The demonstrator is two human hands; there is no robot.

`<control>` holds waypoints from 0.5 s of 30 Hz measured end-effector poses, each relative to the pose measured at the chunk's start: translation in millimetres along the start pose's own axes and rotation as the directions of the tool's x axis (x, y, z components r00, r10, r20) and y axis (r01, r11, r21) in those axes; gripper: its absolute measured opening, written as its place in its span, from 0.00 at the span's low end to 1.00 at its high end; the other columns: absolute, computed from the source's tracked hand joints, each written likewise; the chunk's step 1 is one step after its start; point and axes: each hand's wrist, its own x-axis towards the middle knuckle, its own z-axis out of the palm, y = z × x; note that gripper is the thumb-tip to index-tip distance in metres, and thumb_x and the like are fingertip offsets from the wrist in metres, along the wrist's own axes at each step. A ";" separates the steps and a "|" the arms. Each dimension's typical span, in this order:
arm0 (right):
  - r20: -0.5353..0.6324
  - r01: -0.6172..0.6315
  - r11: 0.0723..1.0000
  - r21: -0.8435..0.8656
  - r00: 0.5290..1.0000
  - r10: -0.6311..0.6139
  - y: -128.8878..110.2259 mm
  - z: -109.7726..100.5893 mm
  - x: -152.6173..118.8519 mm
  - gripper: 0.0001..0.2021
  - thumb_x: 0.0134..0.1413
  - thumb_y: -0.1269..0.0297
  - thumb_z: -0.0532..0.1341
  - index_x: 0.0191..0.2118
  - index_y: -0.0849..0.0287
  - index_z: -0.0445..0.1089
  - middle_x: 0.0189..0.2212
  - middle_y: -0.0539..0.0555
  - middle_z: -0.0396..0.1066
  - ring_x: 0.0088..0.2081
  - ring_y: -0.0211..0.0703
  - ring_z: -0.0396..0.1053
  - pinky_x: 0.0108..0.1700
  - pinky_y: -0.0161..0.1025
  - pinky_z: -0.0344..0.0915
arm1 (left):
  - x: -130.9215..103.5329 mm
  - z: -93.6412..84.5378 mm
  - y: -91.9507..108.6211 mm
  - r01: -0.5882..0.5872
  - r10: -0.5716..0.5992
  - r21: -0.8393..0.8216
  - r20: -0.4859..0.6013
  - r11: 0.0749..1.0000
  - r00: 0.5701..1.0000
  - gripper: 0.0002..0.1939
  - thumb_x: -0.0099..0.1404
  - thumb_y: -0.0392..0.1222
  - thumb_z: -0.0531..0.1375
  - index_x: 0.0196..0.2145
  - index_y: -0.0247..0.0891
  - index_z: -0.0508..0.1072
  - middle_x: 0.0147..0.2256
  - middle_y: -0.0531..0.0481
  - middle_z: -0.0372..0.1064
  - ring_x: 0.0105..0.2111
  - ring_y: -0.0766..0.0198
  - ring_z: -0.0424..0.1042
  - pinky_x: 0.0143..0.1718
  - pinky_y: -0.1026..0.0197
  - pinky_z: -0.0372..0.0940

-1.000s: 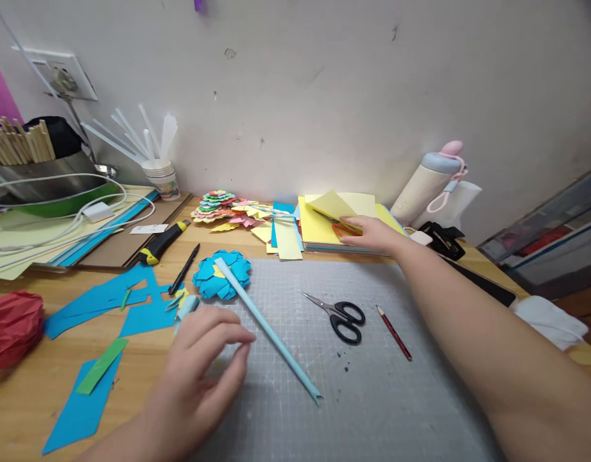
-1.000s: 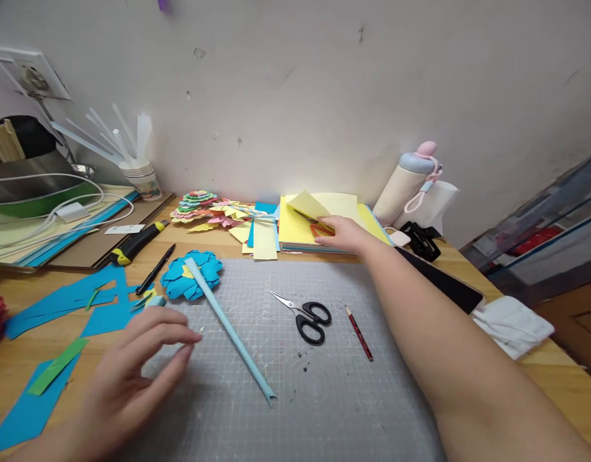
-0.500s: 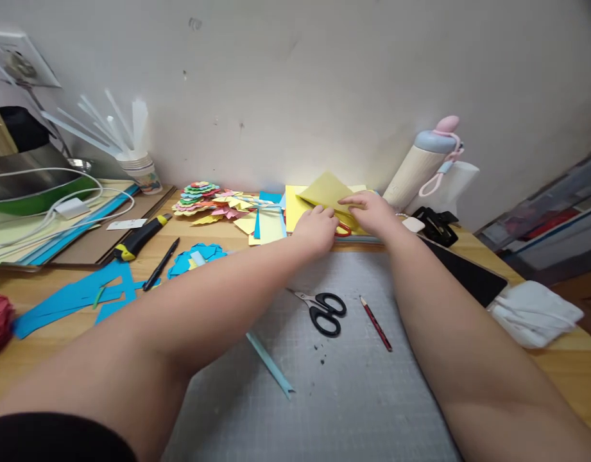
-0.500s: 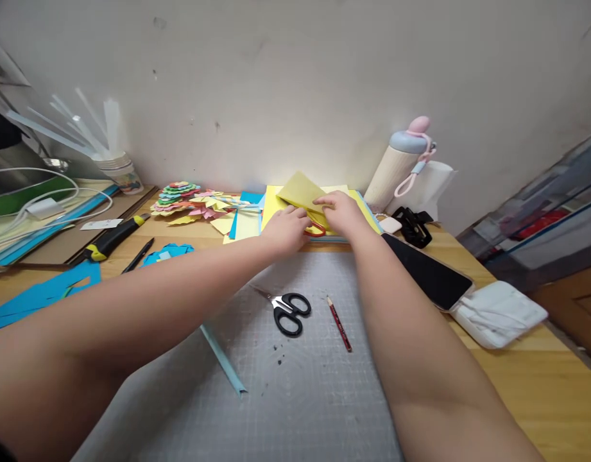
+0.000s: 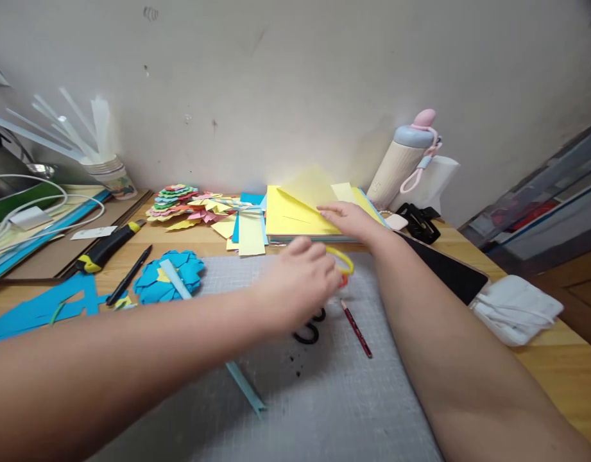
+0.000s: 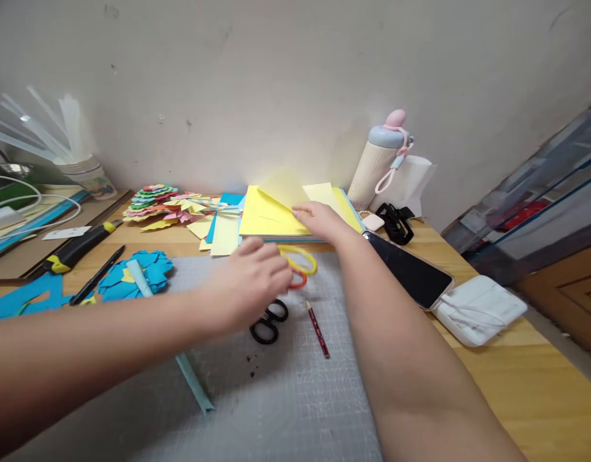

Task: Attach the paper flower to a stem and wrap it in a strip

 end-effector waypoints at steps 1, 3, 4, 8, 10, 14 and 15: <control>0.001 0.005 1.000 -0.021 1.000 -0.005 -1.0 0.6 -2.8 0.16 0.59 0.60 0.56 0.49 0.58 0.74 0.49 0.56 0.73 0.52 0.49 0.69 0.54 0.43 0.63 | -7.2 -1.0 11.1 -0.041 0.042 -0.028 0.038 0.999 0.998 0.05 0.63 0.34 0.55 0.30 0.37 0.71 0.29 0.48 0.70 0.34 0.56 0.65 0.37 0.54 0.54; -0.011 0.011 0.997 -0.071 1.000 -0.012 -4.9 2.7 -7.7 0.18 0.57 0.59 0.58 0.50 0.59 0.72 0.50 0.59 0.71 0.52 0.52 0.68 0.55 0.45 0.62 | -16.4 3.2 27.4 0.008 -0.002 -0.077 0.080 0.997 0.997 0.05 0.62 0.33 0.56 0.30 0.36 0.71 0.29 0.48 0.70 0.33 0.56 0.65 0.36 0.54 0.54; -0.017 0.017 0.995 -0.095 1.000 -0.018 -7.6 4.3 -9.5 0.19 0.57 0.57 0.58 0.51 0.59 0.72 0.51 0.60 0.70 0.52 0.53 0.68 0.55 0.46 0.62 | -18.2 7.2 31.9 0.060 -0.047 -0.123 0.103 0.991 0.994 0.05 0.62 0.33 0.57 0.30 0.36 0.71 0.30 0.47 0.70 0.34 0.56 0.66 0.37 0.54 0.55; 0.027 0.084 0.982 -0.167 0.996 -0.081 -18.2 11.0 -11.9 0.26 0.54 0.48 0.60 0.54 0.57 0.69 0.52 0.60 0.69 0.52 0.56 0.67 0.55 0.48 0.62 | -12.0 23.1 23.2 0.291 -0.267 -0.263 0.126 0.920 0.956 0.10 0.63 0.47 0.60 0.30 0.38 0.72 0.32 0.48 0.73 0.38 0.55 0.69 0.43 0.53 0.59; 0.071 0.127 0.973 -0.192 0.991 -0.115 -21.3 12.6 -11.5 0.30 0.50 0.45 0.63 0.55 0.57 0.69 0.52 0.60 0.69 0.53 0.57 0.66 0.55 0.49 0.62 | -7.1 28.1 1.9 0.457 -0.448 -0.286 0.099 0.842 0.888 0.13 0.66 0.50 0.56 0.38 0.39 0.72 0.39 0.45 0.73 0.44 0.53 0.69 0.46 0.50 0.59; 0.122 0.170 0.960 -0.222 0.982 -0.146 -22.4 11.5 -10.8 0.32 0.46 0.48 0.67 0.56 0.58 0.67 0.53 0.60 0.68 0.53 0.58 0.66 0.54 0.49 0.62 | -6.0 37.3 -59.7 0.817 -0.836 -0.330 0.125 0.473 0.535 0.19 0.66 0.41 0.57 0.54 0.35 0.64 0.49 0.36 0.67 0.49 0.49 0.67 0.49 0.45 0.61; 0.127 0.172 0.959 -0.226 0.981 -0.146 -22.2 10.9 -10.8 0.32 0.46 0.49 0.67 0.56 0.57 0.67 0.53 0.60 0.68 0.53 0.58 0.66 0.54 0.49 0.62 | -7.4 39.4 -73.4 0.855 -0.867 -0.352 0.185 0.381 0.463 0.19 0.65 0.43 0.58 0.52 0.36 0.65 0.48 0.40 0.68 0.46 0.52 0.69 0.46 0.47 0.65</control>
